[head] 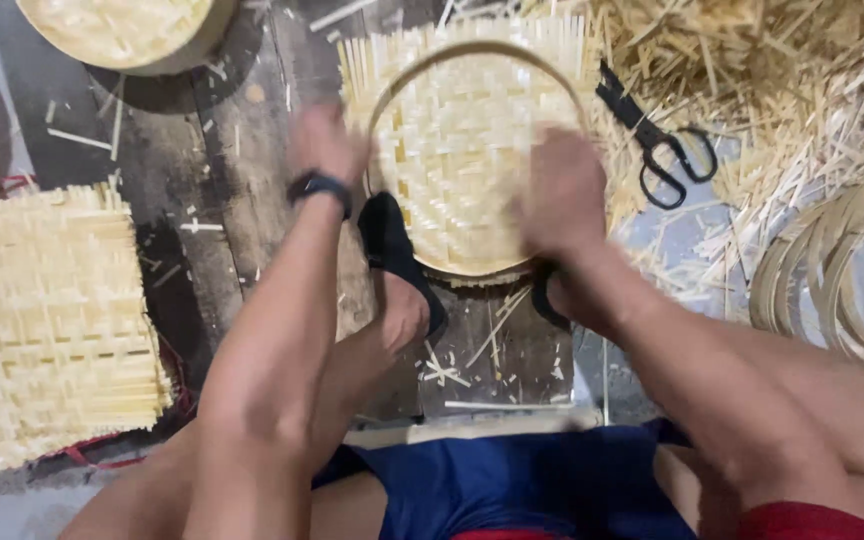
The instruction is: The person sits on the floor of a bamboo workshop and assembles steamer lids. They place a woven bamboo sheet over a round wooden mold, press a bamboo rim ring around it, trim the excess bamboo with scissors, and set finished lids aside with completed ones.
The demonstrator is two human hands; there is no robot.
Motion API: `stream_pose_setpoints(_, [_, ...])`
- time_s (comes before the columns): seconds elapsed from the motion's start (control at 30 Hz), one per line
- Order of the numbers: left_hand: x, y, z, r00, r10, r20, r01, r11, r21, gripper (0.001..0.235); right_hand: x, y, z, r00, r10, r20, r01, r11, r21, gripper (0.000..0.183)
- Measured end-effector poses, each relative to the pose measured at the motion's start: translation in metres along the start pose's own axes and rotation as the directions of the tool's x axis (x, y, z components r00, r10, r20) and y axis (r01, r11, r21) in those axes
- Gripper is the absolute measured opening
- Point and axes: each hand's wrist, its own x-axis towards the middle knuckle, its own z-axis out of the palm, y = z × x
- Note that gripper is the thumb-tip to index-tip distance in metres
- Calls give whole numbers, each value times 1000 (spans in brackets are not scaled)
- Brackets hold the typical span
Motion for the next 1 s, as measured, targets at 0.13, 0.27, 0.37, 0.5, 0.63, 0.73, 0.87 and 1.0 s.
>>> stream_pose_setpoints(0.13, [41, 52, 35, 772, 599, -212, -601, 797, 64, 38, -59, -49, 45, 787, -355, 505, 437, 898, -51, 98])
stream_pose_setpoints(0.27, [72, 67, 67, 774, 634, -5, -627, 765, -146, 37, -82, -36, 70, 785, -487, 382, 565, 816, -121, 98])
stream_pose_setpoints(0.37, [64, 83, 55, 930, 357, 85, -323, 906, -275, 35, -65, -45, 53, 804, -444, 395, 526, 842, -124, 94])
stream_pose_setpoints(0.5, [69, 87, 42, 923, 362, 134, -317, 909, -272, 36, 10, -23, 38, 808, -353, 471, 278, 934, 223, 66])
stream_pose_setpoints(0.63, [79, 81, 53, 839, 540, 60, -533, 839, -108, 37, 128, -3, 22, 945, -229, 233, 273, 945, -178, 41])
stream_pose_setpoints(0.73, [89, 88, 49, 895, 419, 156, -411, 908, -78, 41, 158, 22, 48, 971, -223, 84, 220, 974, 45, 38])
stream_pose_setpoints(0.87, [113, 59, 88, 932, 194, 307, -106, 953, -283, 45, 169, 15, 43, 623, 442, 645, -694, 693, 196, 40])
stream_pose_setpoints(1.0, [122, 51, 90, 889, 342, 306, -236, 913, -333, 52, 144, 41, 46, 729, 415, 544, -570, 808, 147, 36])
